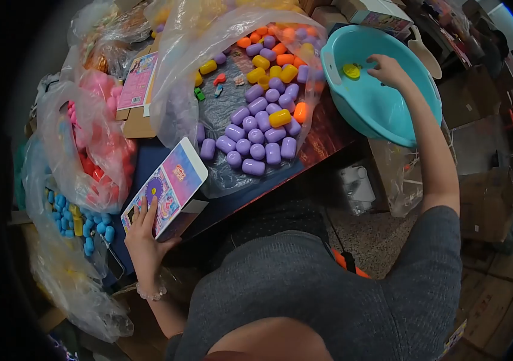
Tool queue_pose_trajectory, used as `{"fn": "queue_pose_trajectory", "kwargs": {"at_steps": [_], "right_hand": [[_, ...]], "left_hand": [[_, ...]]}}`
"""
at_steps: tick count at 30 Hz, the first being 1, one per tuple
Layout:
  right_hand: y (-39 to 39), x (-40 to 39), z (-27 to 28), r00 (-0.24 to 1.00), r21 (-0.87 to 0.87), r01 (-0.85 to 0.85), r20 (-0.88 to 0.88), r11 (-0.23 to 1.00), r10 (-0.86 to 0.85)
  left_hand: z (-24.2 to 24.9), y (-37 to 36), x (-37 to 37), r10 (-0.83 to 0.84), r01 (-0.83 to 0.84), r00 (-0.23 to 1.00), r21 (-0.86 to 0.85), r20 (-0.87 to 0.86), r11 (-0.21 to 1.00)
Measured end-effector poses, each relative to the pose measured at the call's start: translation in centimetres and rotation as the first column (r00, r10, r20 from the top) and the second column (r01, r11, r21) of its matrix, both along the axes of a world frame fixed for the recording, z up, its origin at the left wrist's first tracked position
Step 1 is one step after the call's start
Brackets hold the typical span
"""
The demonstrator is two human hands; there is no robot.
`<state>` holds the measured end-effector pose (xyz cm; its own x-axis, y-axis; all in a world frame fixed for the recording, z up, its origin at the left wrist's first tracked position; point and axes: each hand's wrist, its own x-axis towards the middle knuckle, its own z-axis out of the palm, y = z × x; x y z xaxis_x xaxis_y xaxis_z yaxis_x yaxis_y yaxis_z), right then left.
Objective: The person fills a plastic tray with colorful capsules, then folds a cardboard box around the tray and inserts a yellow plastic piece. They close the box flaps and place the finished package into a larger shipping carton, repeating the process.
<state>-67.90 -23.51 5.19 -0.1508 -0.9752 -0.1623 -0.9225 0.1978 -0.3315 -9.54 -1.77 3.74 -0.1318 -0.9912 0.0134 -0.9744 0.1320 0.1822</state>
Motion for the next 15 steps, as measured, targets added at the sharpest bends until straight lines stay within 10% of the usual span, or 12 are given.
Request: {"fn": "queue_pose_trajectory", "kwargs": {"at_steps": [2,8,11,15], "right_hand": [[-3.9,-4.5,-6.1,0.903,-0.129,-0.416,-0.174,0.9,0.393],[-7.7,-1.9,-8.6,0.861,0.088,-0.362,-0.35,0.928,0.369],[-6.4,-1.7,-3.8,0.895,-0.184,-0.375,-0.326,0.909,0.304],[0.9,8.5,5.8,0.883,-0.439,-0.101,0.374,0.893,0.284]], "left_hand": [[0.2,-0.1,-0.2,0.011,-0.011,1.0,0.004,-0.002,1.0],[-0.2,0.7,-1.0,0.053,-0.053,0.998,-0.009,-0.035,0.999],[-1.0,1.2,-1.5,0.065,-0.065,0.998,-0.042,-0.007,0.997],[-1.7,1.5,-1.8,0.081,-0.079,0.996,-0.069,0.021,0.994]]}}
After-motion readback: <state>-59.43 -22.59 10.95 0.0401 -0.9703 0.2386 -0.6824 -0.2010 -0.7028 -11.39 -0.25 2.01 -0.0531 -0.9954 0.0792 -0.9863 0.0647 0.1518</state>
